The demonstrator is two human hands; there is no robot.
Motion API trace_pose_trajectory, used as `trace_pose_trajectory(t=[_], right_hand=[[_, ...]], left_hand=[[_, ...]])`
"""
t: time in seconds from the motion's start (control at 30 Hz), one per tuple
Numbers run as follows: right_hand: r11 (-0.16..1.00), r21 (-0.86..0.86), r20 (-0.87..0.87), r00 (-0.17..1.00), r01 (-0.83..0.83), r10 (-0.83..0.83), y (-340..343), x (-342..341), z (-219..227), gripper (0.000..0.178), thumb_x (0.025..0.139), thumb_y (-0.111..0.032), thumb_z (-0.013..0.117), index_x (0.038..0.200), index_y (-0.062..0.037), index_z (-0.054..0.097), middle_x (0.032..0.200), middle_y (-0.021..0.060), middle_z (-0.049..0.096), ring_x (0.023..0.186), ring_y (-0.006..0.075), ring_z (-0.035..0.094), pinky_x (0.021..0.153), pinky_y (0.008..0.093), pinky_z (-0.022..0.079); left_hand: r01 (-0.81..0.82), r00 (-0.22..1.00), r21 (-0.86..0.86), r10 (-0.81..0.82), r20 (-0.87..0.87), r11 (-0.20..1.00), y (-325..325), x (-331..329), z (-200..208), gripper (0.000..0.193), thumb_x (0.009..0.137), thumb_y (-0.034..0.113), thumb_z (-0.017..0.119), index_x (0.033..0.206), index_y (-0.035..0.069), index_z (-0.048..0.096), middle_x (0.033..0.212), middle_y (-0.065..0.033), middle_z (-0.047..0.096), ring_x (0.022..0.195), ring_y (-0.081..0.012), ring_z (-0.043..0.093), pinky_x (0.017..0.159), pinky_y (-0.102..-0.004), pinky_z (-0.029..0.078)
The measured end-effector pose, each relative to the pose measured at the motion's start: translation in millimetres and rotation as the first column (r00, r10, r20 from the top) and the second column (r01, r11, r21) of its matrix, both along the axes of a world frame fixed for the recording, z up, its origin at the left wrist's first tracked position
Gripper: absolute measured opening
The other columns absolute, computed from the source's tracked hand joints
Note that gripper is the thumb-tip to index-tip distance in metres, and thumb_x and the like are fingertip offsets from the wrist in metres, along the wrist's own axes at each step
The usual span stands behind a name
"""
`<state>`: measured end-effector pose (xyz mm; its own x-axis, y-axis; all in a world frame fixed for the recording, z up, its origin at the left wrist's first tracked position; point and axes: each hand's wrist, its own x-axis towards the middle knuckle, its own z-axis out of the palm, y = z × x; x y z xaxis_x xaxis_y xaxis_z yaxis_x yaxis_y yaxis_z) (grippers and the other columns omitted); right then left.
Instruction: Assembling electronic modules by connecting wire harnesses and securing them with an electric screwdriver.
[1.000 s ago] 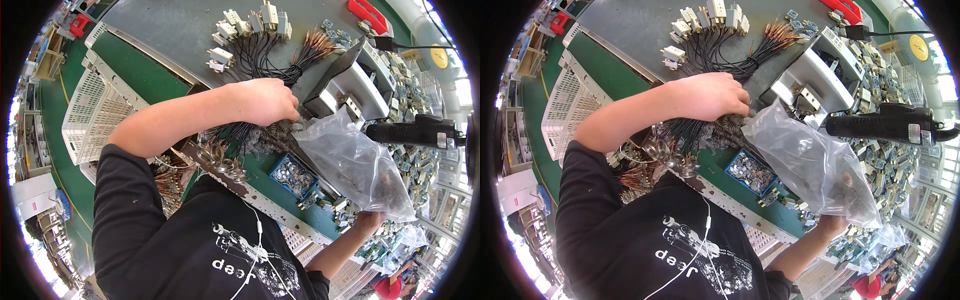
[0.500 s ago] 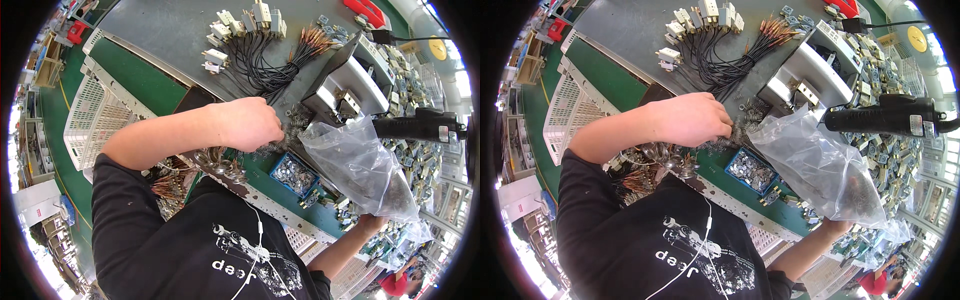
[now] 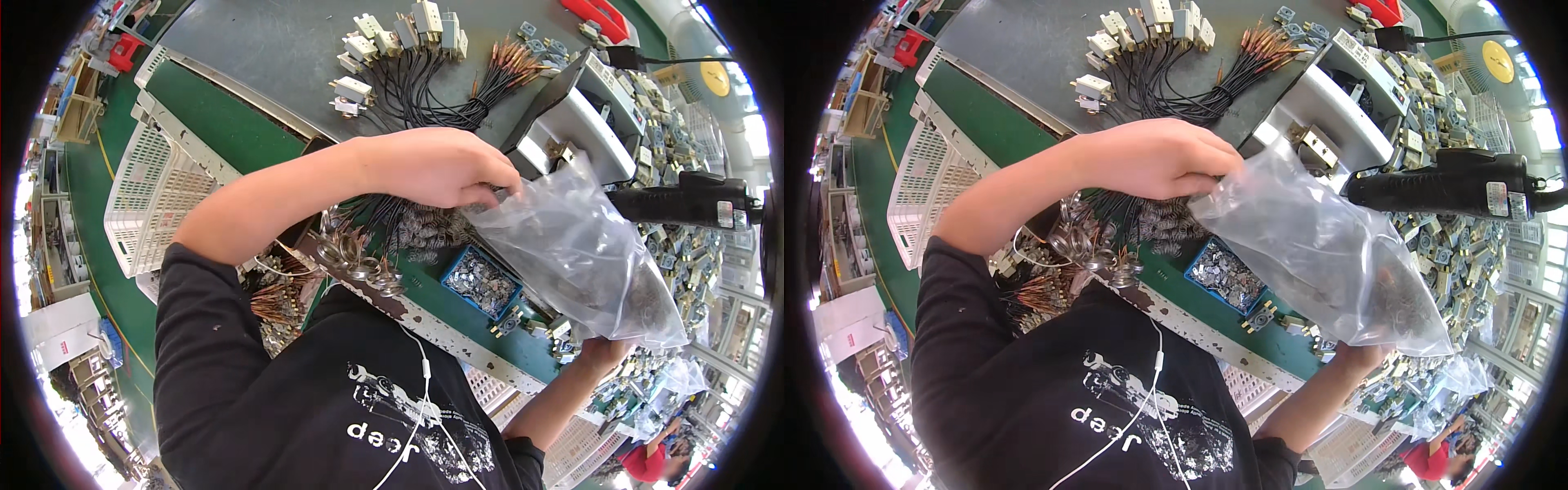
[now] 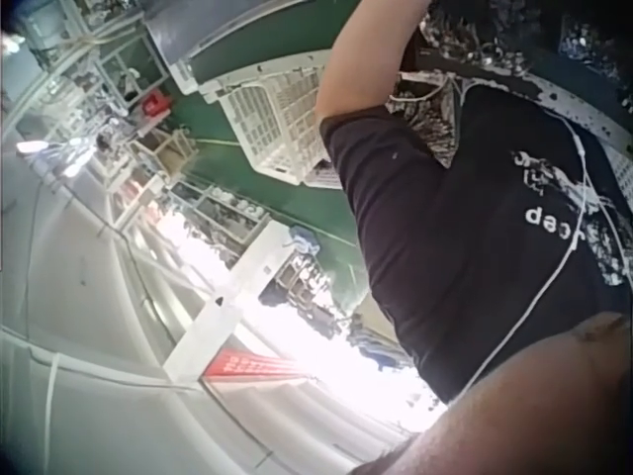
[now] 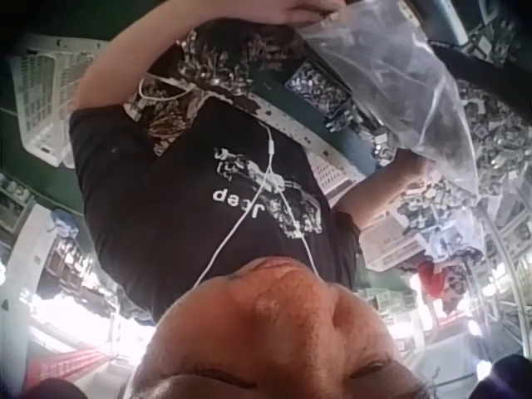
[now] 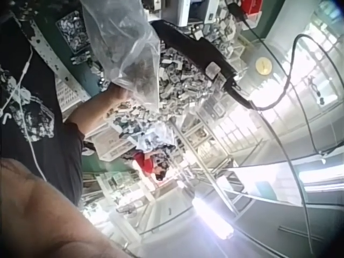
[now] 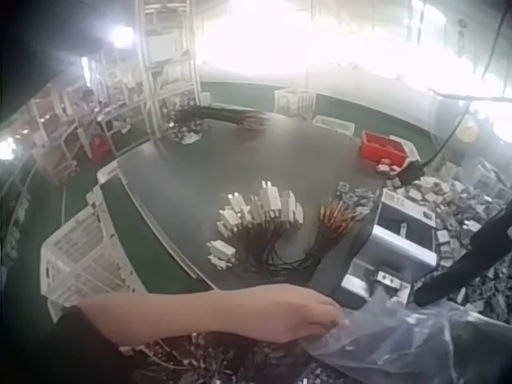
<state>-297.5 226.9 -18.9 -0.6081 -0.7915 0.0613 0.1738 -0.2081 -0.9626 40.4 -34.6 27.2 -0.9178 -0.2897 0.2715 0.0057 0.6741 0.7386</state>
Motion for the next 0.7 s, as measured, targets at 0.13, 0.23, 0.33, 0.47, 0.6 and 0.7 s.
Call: trace_pose_trajectory(t=[0.13,0.23,0.33,0.47,0.6,0.7], right_hand=[[0.999,-0.034,0.022,0.999,-0.027,0.028,-15,10,6,0.081,0.082,-0.01,0.072,0.149,0.007,0.03,0.147,0.0286,0.044,0.135,0.0423,0.047,0.11,0.0565,0.044],[0.999,-0.009,-0.016,0.999,-0.052,0.052,-21,17,12,0.082,0.082,-0.011,0.072,0.15,0.006,0.03,0.148,0.028,0.043,0.137,0.042,0.045,0.113,0.0564,0.041],[0.999,-0.012,-0.02,0.999,-0.047,0.047,-19,18,8,0.083,0.082,-0.011,0.071,0.151,0.0051,0.029,0.149,0.0277,0.042,0.139,0.0422,0.043,0.115,0.0569,0.037],[0.999,-0.014,-0.088,0.995,-0.038,0.036,-20,21,5,0.081,0.083,-0.011,0.07,0.151,0.0044,0.029,0.15,0.0274,0.042,0.14,0.0426,0.041,0.117,0.0577,0.033],[0.997,-0.034,-0.11,0.991,-0.073,0.069,-18,16,2,0.082,0.084,-0.013,0.071,0.152,0.0025,0.028,0.15,0.0267,0.041,0.14,0.0429,0.04,0.117,0.0574,0.033],[0.998,-0.013,-0.116,0.991,-0.065,0.063,-18,18,4,0.083,0.084,-0.014,0.071,0.153,0.0012,0.028,0.151,0.0253,0.041,0.14,0.0427,0.041,0.117,0.0571,0.034]], left_hand=[[0.028,0.996,-0.107,-0.02,0.081,0.994,-11,-8,-7,0.03,0.087,0.022,0.069,0.113,0.008,0.066,0.106,-0.012,0.07,0.101,-0.0336,0.064,0.087,-0.0423,0.052],[0.085,0.969,-0.02,-0.078,0.236,0.996,-12,-11,-2,0.035,0.083,0.028,0.073,0.113,0.011,0.068,0.104,-0.0145,0.07,0.099,-0.0348,0.065,0.085,-0.0434,0.052],[0.123,0.979,-0.058,-0.112,0.17,0.991,-13,-14,-5,0.034,0.08,0.024,0.073,0.112,0.013,0.07,0.101,-0.0157,0.071,0.095,-0.0365,0.066,0.082,-0.0454,0.054],[0.133,0.915,-0.182,-0.05,0.4,0.974,-15,-14,-1,0.023,0.078,0.018,0.069,0.099,0.008,0.068,0.094,-0.0161,0.069,0.086,-0.0387,0.066,0.076,-0.0468,0.054],[0.075,0.982,-0.199,-0.038,0.183,0.977,-11,-11,-11,0.018,0.076,0.015,0.068,0.092,0.008,0.069,0.09,-0.0147,0.071,0.088,-0.0379,0.068,0.077,-0.0467,0.055],[0.045,0.903,-0.305,0.092,0.42,0.951,-9,-14,-5,0.019,0.075,0.013,0.067,0.093,0.008,0.069,0.087,-0.013,0.071,0.087,-0.0362,0.069,0.077,-0.0459,0.055]])
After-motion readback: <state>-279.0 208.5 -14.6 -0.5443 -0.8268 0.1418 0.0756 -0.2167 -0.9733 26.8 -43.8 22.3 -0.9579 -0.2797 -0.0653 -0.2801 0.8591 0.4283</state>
